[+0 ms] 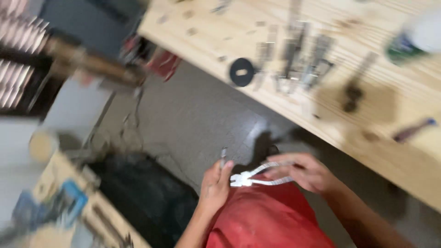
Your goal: Disassembling and inspecting a small motor and gear assembly using pliers and a screwdriver on a workbench
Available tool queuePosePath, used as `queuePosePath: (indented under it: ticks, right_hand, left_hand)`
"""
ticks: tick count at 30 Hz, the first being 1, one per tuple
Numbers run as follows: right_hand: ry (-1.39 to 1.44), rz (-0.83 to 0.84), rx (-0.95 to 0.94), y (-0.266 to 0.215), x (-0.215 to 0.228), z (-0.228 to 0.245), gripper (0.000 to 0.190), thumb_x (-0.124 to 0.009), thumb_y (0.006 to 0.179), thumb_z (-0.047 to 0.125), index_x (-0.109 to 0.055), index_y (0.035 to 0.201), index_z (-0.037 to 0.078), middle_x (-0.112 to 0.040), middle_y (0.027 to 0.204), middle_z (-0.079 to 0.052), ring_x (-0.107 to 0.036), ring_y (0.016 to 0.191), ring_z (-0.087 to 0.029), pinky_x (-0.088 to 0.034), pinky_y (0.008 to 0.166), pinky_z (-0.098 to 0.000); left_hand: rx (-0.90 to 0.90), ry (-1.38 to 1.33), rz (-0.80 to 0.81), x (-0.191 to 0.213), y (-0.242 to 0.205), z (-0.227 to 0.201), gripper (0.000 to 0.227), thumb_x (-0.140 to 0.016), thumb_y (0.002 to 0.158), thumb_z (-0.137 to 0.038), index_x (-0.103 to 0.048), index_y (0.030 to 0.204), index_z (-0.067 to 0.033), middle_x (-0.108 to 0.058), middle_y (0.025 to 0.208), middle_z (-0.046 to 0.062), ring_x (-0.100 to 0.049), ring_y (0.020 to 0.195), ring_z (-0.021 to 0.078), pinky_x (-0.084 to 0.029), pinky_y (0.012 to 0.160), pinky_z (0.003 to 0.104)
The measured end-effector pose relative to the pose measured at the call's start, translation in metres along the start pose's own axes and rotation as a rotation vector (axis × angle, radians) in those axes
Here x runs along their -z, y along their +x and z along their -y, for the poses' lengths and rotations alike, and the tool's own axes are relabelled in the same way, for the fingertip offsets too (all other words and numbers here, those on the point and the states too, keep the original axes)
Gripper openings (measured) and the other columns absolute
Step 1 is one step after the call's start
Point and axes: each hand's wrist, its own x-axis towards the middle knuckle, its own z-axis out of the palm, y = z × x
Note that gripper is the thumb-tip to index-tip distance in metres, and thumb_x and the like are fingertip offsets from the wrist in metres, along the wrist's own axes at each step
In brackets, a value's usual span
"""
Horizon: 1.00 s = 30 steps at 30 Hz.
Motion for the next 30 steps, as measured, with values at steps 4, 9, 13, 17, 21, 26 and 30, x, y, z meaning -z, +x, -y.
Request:
queuePosePath:
  ticks: [4, 9, 13, 17, 21, 26, 30]
  right_hand:
    - [-0.258, 0.243, -0.386, 0.019, 0.002, -0.011, 0.052, -0.080, 0.085, 0.013, -0.068, 0.133, -0.006, -0.082, 0.102, -0.023, -0.075, 0.072, -0.024, -0.061, 0.062, -0.0362]
    - [-0.980, 0.524, -0.525, 0.070, -0.046, -0.048, 0.028, -0.082, 0.083, 0.041, -0.066, 0.087, 0.019, -0.060, 0.080, 0.007, -0.052, 0.075, -0.008, -0.045, 0.070, -0.0272]
    - [-0.984, 0.796, -0.725, 0.104, -0.066, -0.064, 0.031, -0.073, 0.092, 0.035, -0.051, 0.078, 0.017, -0.042, 0.077, 0.007, -0.039, 0.069, -0.010, -0.034, 0.063, -0.0329]
    - [-0.924, 0.876, -0.738, 0.127, -0.076, -0.080, 0.037, -0.066, 0.101, 0.035, -0.057, 0.071, 0.015, -0.055, 0.067, 0.005, -0.047, 0.061, -0.009, -0.037, 0.056, -0.0306]
    - [-0.892, 0.768, -0.811, 0.132, -0.093, -0.103, 0.042, -0.062, 0.101, 0.037, -0.070, 0.072, 0.007, -0.057, 0.068, 0.003, -0.049, 0.064, -0.010, -0.036, 0.058, -0.0277]
    - [-0.764, 0.152, -0.905, 0.131, -0.083, -0.161, 0.044, -0.061, 0.101, 0.031, -0.074, 0.092, -0.010, -0.058, 0.057, -0.018, -0.052, 0.047, -0.023, -0.031, 0.040, -0.0317]
    - [-1.176, -0.269, -0.761, 0.143, 0.028, -0.222, 0.035, -0.070, 0.101, 0.026, -0.071, 0.080, -0.001, -0.059, 0.061, -0.017, -0.051, 0.050, -0.026, -0.038, 0.045, -0.0390]
  left_hand:
    - [-0.109, 0.029, -0.152, 0.001, -0.022, 0.019, 0.034, -0.050, 0.110, -0.032, -0.053, 0.081, -0.0143, -0.054, 0.070, -0.001, -0.047, 0.066, 0.0144, -0.039, 0.065, 0.041]
    - [-0.015, 0.343, -0.227, 0.012, -0.061, 0.002, 0.040, -0.052, 0.108, -0.039, -0.055, 0.091, -0.0038, -0.068, 0.071, 0.027, -0.064, 0.069, 0.0548, -0.045, 0.057, 0.059]
    - [0.241, 0.237, -0.256, 0.028, -0.089, 0.000, 0.044, -0.041, 0.108, -0.044, -0.055, 0.103, -0.0029, -0.069, 0.079, 0.033, -0.062, 0.083, 0.0630, -0.047, 0.072, 0.066]
    - [0.367, 0.131, -0.389, 0.052, -0.112, 0.036, 0.050, -0.036, 0.107, -0.054, -0.055, 0.098, -0.0080, -0.070, 0.080, 0.017, -0.067, 0.073, 0.0463, -0.047, 0.061, 0.055]
    - [0.306, 0.039, -0.611, 0.068, -0.150, 0.090, 0.051, -0.038, 0.107, -0.053, -0.053, 0.095, -0.0052, -0.069, 0.077, 0.017, -0.065, 0.064, 0.0469, -0.044, 0.052, 0.055]
    - [0.363, -0.146, -0.510, 0.085, -0.198, 0.150, 0.033, -0.038, 0.107, -0.028, -0.051, 0.113, 0.0016, -0.061, 0.091, 0.019, -0.061, 0.074, 0.0405, -0.043, 0.061, 0.054]
    - [0.182, -0.147, -0.571, 0.061, -0.232, 0.217, 0.011, -0.051, 0.086, 0.003, -0.050, 0.097, 0.0020, -0.062, 0.090, 0.026, -0.063, 0.077, 0.0477, -0.047, 0.068, 0.055]
